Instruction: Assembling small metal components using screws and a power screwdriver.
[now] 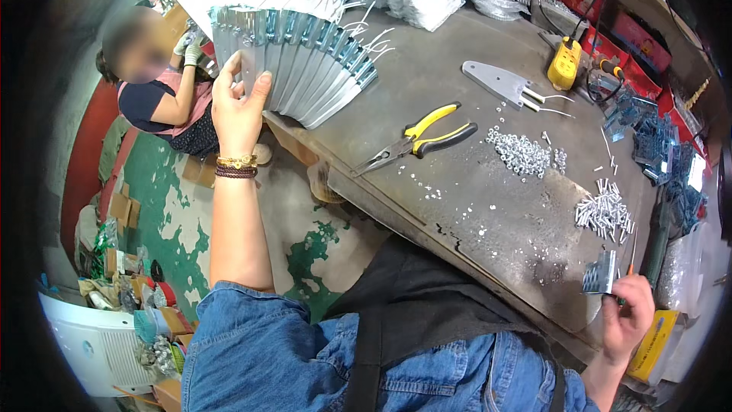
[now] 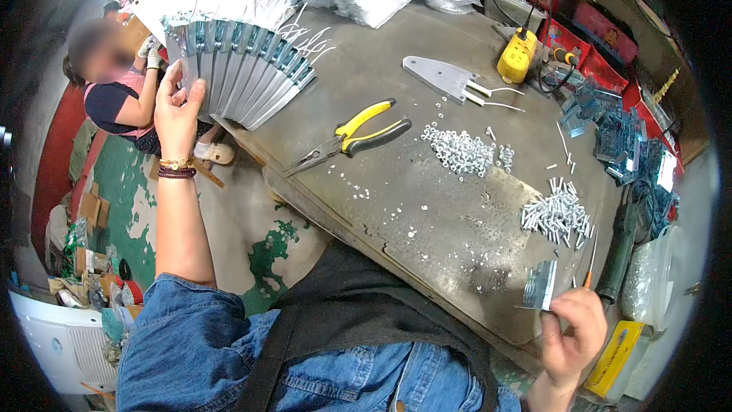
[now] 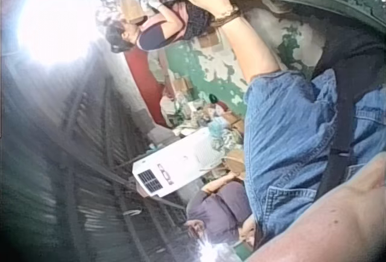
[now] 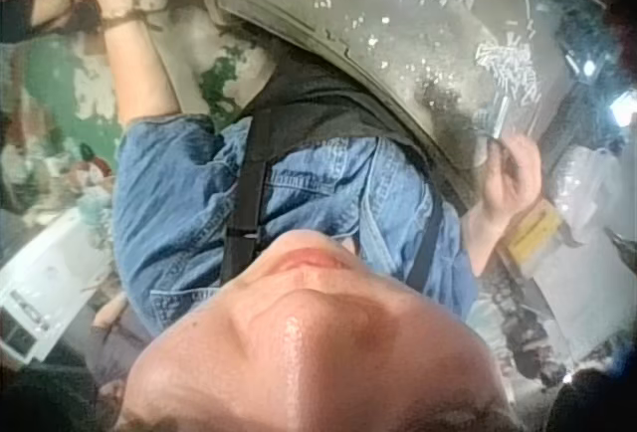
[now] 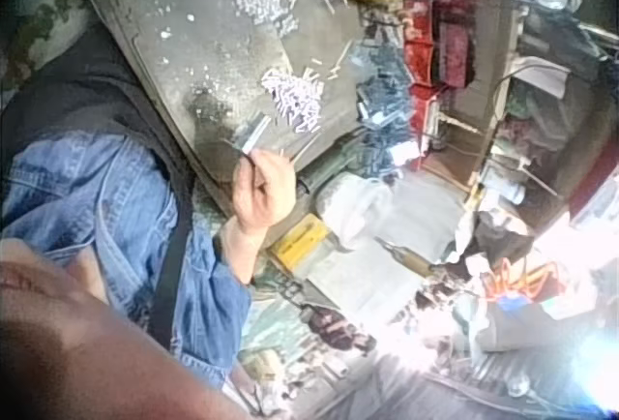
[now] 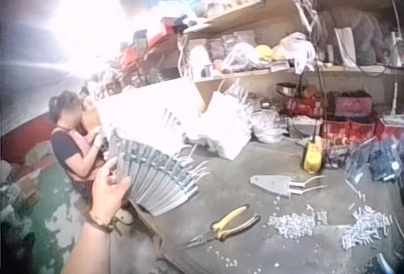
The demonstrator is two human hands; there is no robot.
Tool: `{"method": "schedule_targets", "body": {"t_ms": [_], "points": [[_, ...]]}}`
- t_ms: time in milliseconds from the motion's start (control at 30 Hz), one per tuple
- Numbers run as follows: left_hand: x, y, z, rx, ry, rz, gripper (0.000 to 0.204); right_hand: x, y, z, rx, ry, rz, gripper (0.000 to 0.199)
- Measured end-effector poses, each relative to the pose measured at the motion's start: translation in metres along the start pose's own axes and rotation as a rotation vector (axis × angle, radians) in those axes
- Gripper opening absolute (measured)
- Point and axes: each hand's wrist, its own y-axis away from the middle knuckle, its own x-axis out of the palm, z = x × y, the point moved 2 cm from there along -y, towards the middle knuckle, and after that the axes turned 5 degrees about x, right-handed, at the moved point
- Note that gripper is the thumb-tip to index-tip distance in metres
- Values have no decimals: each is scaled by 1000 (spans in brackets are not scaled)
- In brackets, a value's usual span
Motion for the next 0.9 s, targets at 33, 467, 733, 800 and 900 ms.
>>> {"method": "schedule_targets", "body": {"t_ms": [33,467,733,800,900], "points": [[3,1,2,5,2,7,65,3,2,6,18,43,16,23],[120,36,-169,674,90,247,36,28,28,-30,-70,232,-101,29],[297,-12,-164,675,-109,1092,70,29,25,-37,-47,72,-116,22],[306,-19,-156,748,-57,1078,76,26,25,-35,-30,68,-128,20],[284,-7,-175,629,24,899,74,23,27,-40,4,53,-118,20]]}}
